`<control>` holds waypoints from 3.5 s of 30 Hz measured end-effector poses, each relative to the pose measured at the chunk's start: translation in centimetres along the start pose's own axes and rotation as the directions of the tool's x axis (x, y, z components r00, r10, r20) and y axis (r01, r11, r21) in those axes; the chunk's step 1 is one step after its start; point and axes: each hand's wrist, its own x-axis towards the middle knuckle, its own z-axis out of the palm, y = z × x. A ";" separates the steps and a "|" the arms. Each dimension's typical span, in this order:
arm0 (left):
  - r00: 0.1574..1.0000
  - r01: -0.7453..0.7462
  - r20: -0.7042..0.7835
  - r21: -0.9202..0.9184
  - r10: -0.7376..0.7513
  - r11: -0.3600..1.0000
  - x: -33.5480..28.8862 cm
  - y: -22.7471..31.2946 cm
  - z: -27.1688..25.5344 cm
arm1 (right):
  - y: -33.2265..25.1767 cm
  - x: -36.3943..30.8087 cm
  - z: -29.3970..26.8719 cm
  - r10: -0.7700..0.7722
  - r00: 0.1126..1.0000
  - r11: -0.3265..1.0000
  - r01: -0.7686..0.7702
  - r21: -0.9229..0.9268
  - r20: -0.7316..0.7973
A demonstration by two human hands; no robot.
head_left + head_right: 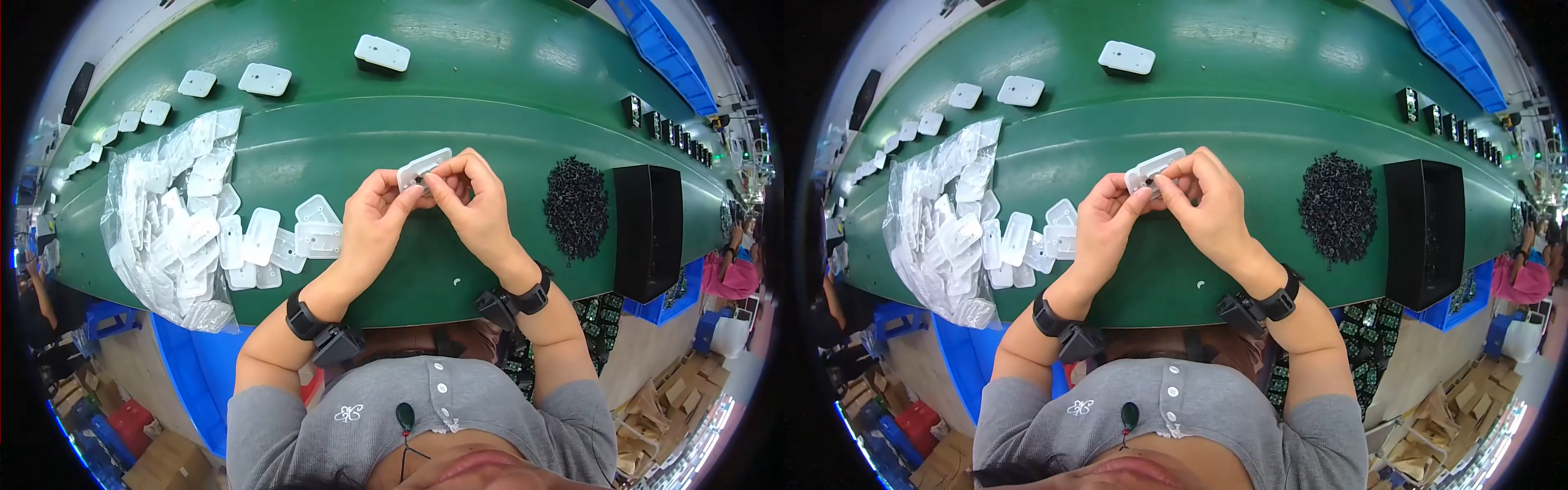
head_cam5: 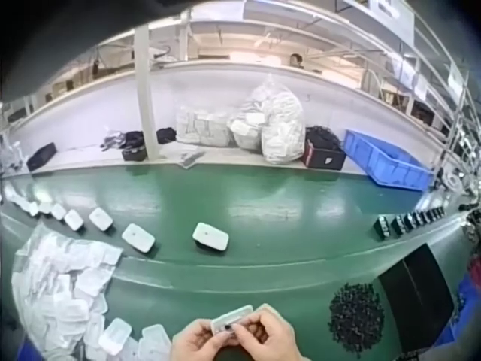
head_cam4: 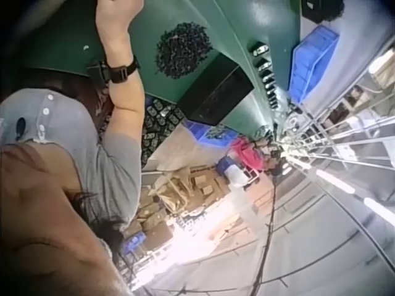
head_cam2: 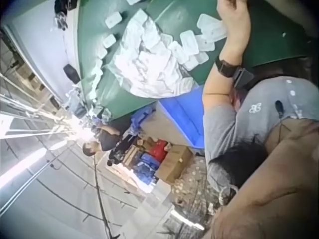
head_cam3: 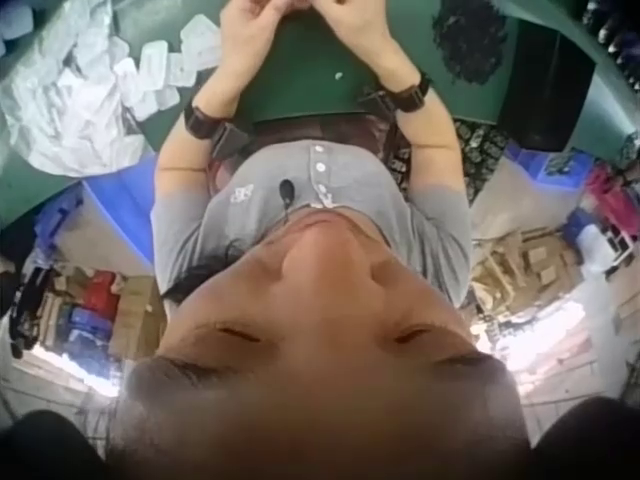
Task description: Assembling small electronic components into plastic housings and casings on a production line.
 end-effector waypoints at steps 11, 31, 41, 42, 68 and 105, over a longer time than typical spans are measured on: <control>0.999 -0.043 -0.008 0.078 0.044 0.996 0.2 0.9 -0.4 | 0.0 0.2 -0.5 -0.224 0.974 0.967 0.217 -0.131 -0.038; 0.997 -0.018 -0.064 0.284 0.037 0.959 1.5 0.4 -1.4 | -0.6 2.3 -4.1 0.227 0.948 0.953 -0.263 0.148 0.222; 0.916 -0.357 0.266 0.882 0.300 0.309 1.1 0.7 0.7 | 12.6 17.3 -30.3 0.130 0.690 -0.009 -0.717 -0.697 -0.712; 0.917 -0.362 0.290 0.893 0.272 0.268 0.9 0.6 0.2 | 12.8 17.6 -31.1 0.244 0.651 0.034 -0.746 -0.665 -0.719; 0.790 -0.613 0.545 0.711 0.281 0.343 -3.9 1.7 -3.0 | -1.0 -7.8 -6.0 -0.176 0.983 0.863 0.176 -0.474 0.045; 0.960 -0.253 0.057 0.603 0.275 0.757 -3.4 2.1 -2.9 | -1.7 -1.5 1.6 0.209 0.954 0.796 -0.293 0.530 0.214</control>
